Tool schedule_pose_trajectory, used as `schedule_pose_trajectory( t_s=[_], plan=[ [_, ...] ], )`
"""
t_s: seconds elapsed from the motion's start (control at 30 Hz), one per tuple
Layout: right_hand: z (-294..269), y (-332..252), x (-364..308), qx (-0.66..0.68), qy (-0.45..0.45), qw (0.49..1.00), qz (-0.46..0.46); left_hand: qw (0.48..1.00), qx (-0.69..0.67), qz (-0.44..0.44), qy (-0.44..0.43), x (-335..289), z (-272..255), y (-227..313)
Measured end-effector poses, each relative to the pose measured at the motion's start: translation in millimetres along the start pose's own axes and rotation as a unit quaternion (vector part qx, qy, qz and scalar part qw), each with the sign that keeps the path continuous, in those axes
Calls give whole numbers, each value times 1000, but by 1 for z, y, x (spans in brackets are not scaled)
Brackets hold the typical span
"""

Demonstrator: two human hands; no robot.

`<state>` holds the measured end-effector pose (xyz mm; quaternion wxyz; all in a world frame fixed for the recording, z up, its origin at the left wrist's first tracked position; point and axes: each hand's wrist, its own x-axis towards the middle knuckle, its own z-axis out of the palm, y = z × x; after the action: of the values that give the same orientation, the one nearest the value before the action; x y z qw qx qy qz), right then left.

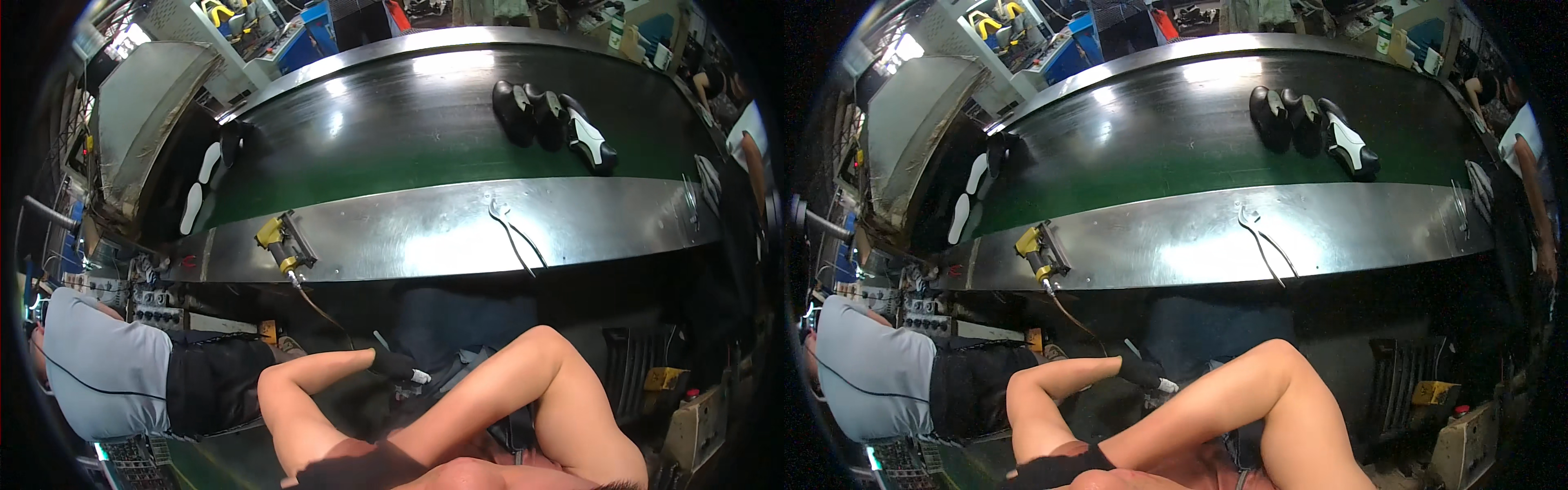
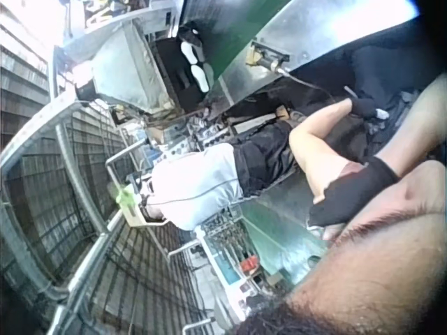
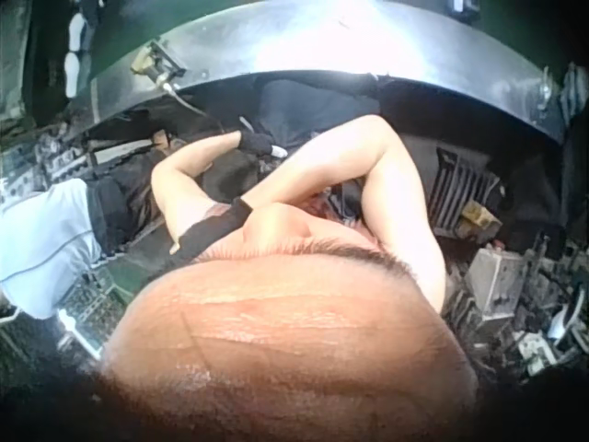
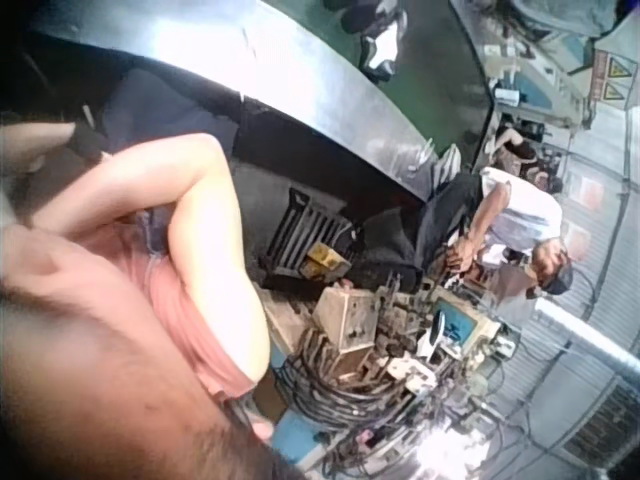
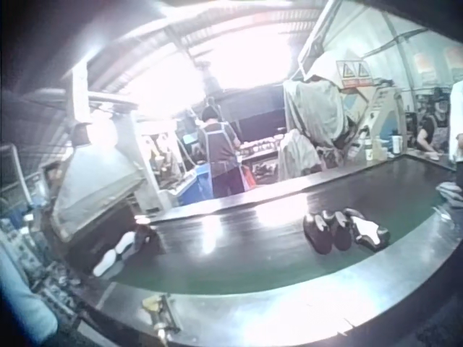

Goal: The person uses pliers to trim excess material from the edges of shoe parts on a conveyor belt. They pick up each part, trim it, and place it back on the belt. The task is performed in a factory setting with other workers visible.

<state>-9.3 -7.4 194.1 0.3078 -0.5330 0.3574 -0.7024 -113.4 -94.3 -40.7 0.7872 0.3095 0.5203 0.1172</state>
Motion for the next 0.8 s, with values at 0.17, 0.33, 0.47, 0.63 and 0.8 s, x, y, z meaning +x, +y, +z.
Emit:
schedule_pose_trajectory(
  t_s=[0.17,0.33,0.47,0.63,0.8],
  plan=[
    [-16,1,-45,46,20,995,84,995,81,52,22,18,3,-28],
    [-35,24,-111,-61,268,940,203,996,77,36,41,23,-3,-18],
    [-26,80,-182,-251,503,803,199,996,47,20,66,31,1,-34],
    [19,121,-272,-516,579,532,340,989,-126,-47,66,23,20,-25],
    [35,163,-343,-502,665,320,452,906,148,103,383,18,24,-1]
  ],
)
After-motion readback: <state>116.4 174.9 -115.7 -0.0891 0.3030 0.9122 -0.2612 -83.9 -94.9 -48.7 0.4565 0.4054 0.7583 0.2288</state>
